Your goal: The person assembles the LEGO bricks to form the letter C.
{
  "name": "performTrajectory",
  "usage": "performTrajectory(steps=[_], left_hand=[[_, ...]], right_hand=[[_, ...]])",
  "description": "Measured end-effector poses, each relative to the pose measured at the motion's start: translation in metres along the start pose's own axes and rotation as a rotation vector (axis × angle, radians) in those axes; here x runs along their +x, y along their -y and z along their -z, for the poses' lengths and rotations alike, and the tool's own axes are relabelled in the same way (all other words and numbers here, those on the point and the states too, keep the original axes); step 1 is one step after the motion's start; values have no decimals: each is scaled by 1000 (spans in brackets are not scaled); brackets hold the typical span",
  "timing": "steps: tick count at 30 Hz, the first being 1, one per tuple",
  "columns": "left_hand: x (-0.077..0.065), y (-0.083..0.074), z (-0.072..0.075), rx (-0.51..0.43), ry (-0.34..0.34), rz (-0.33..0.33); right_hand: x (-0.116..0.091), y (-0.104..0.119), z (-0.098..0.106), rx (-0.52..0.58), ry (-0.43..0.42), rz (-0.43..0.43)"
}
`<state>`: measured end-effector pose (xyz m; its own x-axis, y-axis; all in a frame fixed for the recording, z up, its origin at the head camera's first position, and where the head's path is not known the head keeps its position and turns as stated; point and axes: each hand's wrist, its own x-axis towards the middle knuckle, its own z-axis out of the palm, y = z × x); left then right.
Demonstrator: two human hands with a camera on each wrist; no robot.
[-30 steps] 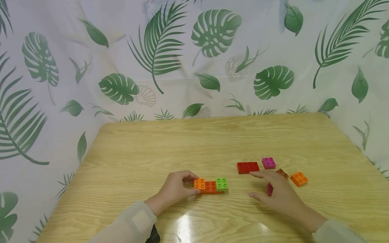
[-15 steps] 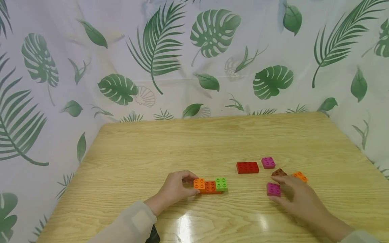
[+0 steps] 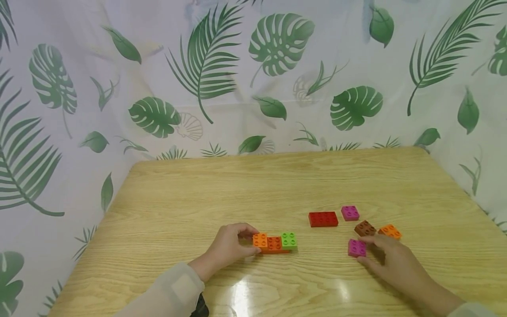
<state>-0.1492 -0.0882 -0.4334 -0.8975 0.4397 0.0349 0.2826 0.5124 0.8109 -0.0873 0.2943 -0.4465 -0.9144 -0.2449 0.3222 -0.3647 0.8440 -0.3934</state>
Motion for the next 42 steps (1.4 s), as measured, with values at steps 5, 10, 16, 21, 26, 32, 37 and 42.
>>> performTrajectory(steps=[5, 10, 16, 21, 26, 32, 37, 42], left_hand=[[0, 0, 0, 2, 1, 5], [0, 1, 0, 6, -3, -1], [0, 1, 0, 0, 1, 0], [0, 1, 0, 4, -1, 8], [0, -1, 0, 5, -4, 10], [0, -1, 0, 0, -1, 8], [0, 0, 0, 18, -3, -4], [1, 1, 1, 27, -3, -9]], right_hand=[[3, 3, 0, 15, -3, -4], [14, 11, 0, 19, -51, 63], [32, 26, -5, 43, -40, 120], [49, 45, -12, 93, 4, 140], [66, 65, -25, 141, 38, 179], [82, 89, -35, 199, 81, 246], [91, 107, -42, 210, 125, 277], [98, 119, -49, 212, 165, 278]])
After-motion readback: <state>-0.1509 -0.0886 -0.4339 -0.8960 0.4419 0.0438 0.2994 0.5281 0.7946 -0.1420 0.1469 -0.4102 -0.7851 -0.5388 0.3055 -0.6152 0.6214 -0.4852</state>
